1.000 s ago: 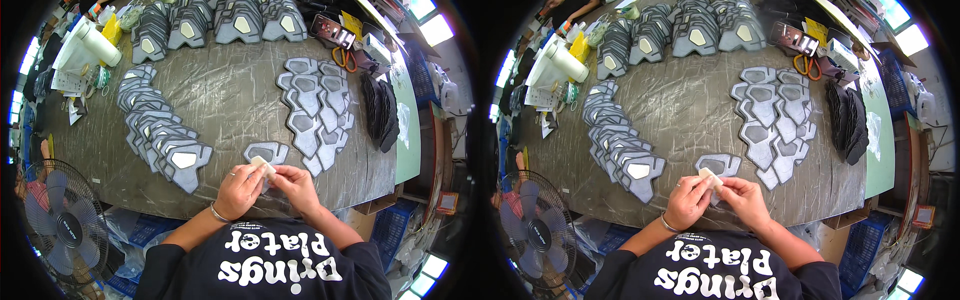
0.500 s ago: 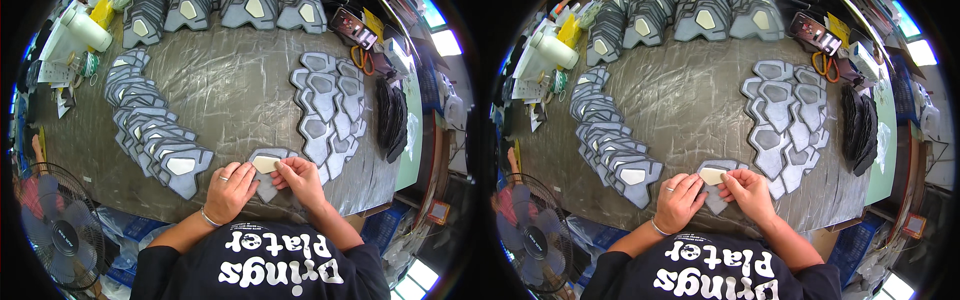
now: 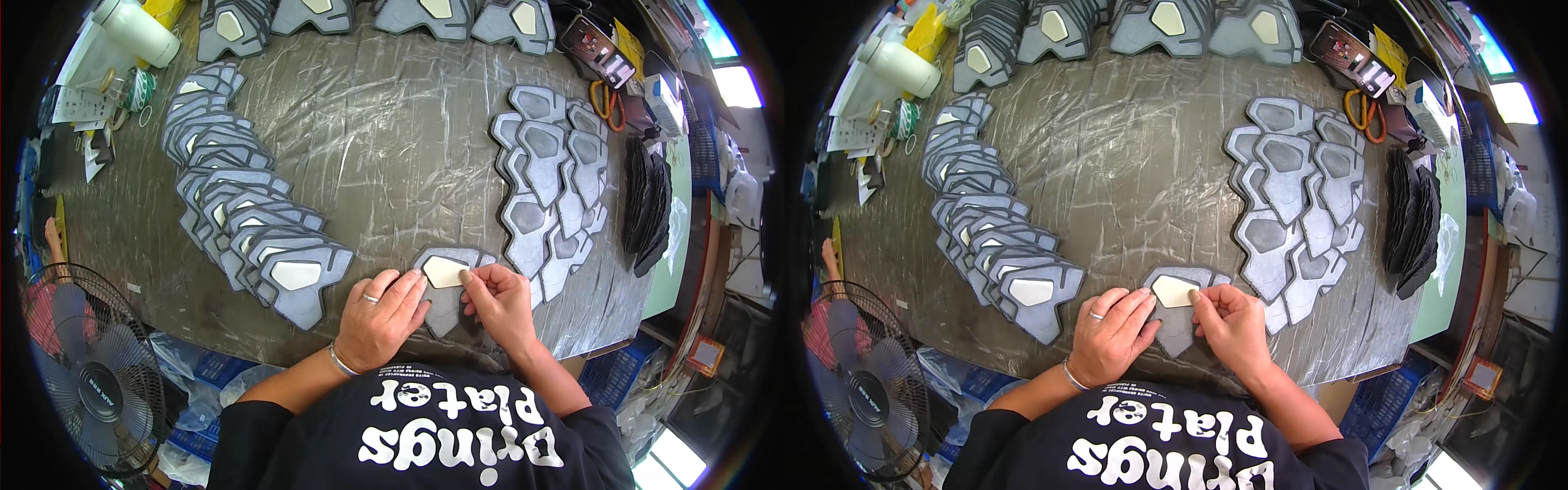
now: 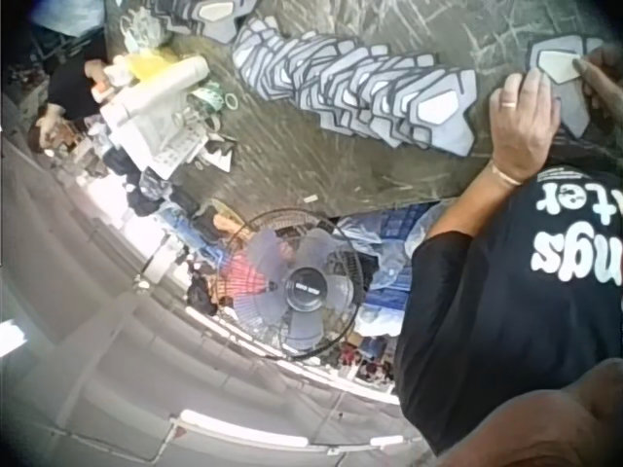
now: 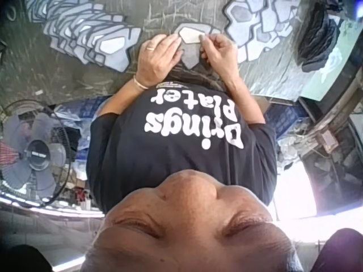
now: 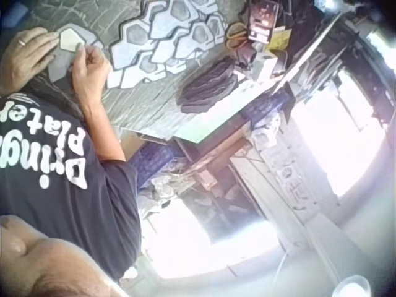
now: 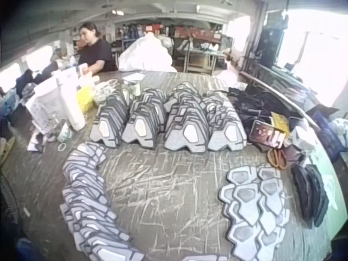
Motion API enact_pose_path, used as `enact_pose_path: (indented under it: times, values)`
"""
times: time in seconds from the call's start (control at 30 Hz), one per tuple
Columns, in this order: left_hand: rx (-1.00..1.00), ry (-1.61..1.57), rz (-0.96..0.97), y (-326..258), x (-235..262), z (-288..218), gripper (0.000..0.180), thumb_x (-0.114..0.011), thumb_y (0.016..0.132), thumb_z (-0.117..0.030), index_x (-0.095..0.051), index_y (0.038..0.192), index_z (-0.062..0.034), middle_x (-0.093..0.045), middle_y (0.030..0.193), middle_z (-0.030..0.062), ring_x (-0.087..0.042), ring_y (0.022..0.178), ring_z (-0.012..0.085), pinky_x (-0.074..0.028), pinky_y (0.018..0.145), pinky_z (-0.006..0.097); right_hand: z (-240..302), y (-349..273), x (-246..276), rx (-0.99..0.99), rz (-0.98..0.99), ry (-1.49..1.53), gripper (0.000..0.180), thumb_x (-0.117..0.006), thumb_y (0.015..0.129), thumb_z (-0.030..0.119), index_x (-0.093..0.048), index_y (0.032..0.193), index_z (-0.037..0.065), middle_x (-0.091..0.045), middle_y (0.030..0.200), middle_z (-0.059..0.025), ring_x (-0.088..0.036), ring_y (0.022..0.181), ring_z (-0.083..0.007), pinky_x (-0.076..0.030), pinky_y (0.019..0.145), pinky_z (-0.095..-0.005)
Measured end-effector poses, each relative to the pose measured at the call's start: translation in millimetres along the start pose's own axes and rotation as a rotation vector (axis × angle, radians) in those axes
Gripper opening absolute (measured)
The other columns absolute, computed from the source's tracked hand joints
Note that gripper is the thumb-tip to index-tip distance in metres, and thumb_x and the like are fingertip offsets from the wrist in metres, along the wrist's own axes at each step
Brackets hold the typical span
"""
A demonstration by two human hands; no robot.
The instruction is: The person assembles shoe components by hand, taking small white pieces from a large plastic bag and fitting them into corresponding slots on grey foam shapes arranged on a table.
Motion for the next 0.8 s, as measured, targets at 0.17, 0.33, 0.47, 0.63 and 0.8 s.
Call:
enact_pose_path:
  times: [0.17, 0.33, 0.47, 0.63, 0.8]
  values:
    - [0.025, -0.021, -0.009, 1, 1, -1, 0.042, -0.076, 0.072, -0.015, -0.067, 0.111, -0.0045, -0.061, 0.119, 0.0045, -0.054, 0.105, 0.0231, -0.044, 0.081, 0.036, 0, 1, 0, 0.01, -0.009, -0.014, 0.021, -0.065, 0.091, 0.013, -0.065, 0.085, -0.006, -0.062, 0.064, -0.0029, -0.055, 0.052, -0.0051, -0.044, 0.047, -0.0193]
    - [-0.035, 0.06, 0.071, 2, -1, -4, 0.044, -0.074, 0.074, -0.015, -0.067, 0.118, -0.0112, -0.059, 0.127, -0.0017, -0.05, 0.105, 0.0208, -0.04, 0.082, 0.033, -5, 2, 0, 0.013, -0.014, 0.01, 0.02, -0.066, 0.09, 0.013, -0.065, 0.083, -0.006, -0.062, 0.063, -0.0023, -0.055, 0.052, -0.0047, -0.044, 0.046, -0.0193]
    - [-0.041, 0.097, 0.085, 2, -3, -5, 0.044, -0.073, 0.074, -0.015, -0.067, 0.117, -0.0116, -0.058, 0.129, -0.0033, -0.05, 0.105, 0.0206, -0.04, 0.083, 0.033, -6, 2, -1, -0.003, -0.023, 0.017, 0.019, -0.067, 0.09, 0.013, -0.065, 0.081, -0.005, -0.062, 0.063, -0.0019, -0.055, 0.051, -0.0044, -0.044, 0.046, -0.0195]
    - [-0.03, 0.125, 0.084, 4, -3, -5, 0.041, -0.071, 0.075, -0.014, -0.068, 0.115, -0.0114, -0.061, 0.125, -0.0025, -0.049, 0.104, 0.0209, -0.039, 0.082, 0.034, -7, 5, -2, 0.023, -0.044, -0.038, 0.019, -0.068, 0.087, 0.012, -0.064, 0.079, -0.004, -0.063, 0.061, -0.0033, -0.055, 0.052, -0.0045, -0.044, 0.046, -0.021]
    - [-0.038, 0.116, 0.075, 7, -2, -6, 0.039, -0.07, 0.075, -0.013, -0.069, 0.113, -0.011, -0.062, 0.123, -0.0022, -0.049, 0.104, 0.0212, -0.039, 0.081, 0.034, -10, 6, 3, 0.13, -0.112, -0.203, 0.019, -0.072, 0.084, 0.014, -0.064, 0.077, -0.003, -0.063, 0.059, -0.0071, -0.057, 0.049, -0.0081, -0.044, 0.046, -0.0253]
Point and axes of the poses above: each hand's wrist, its own y-axis towards the middle knuckle, its own x-axis out of the back of the hand, z = x × y, the point moved 4 cm from there along y, towards the middle knuckle
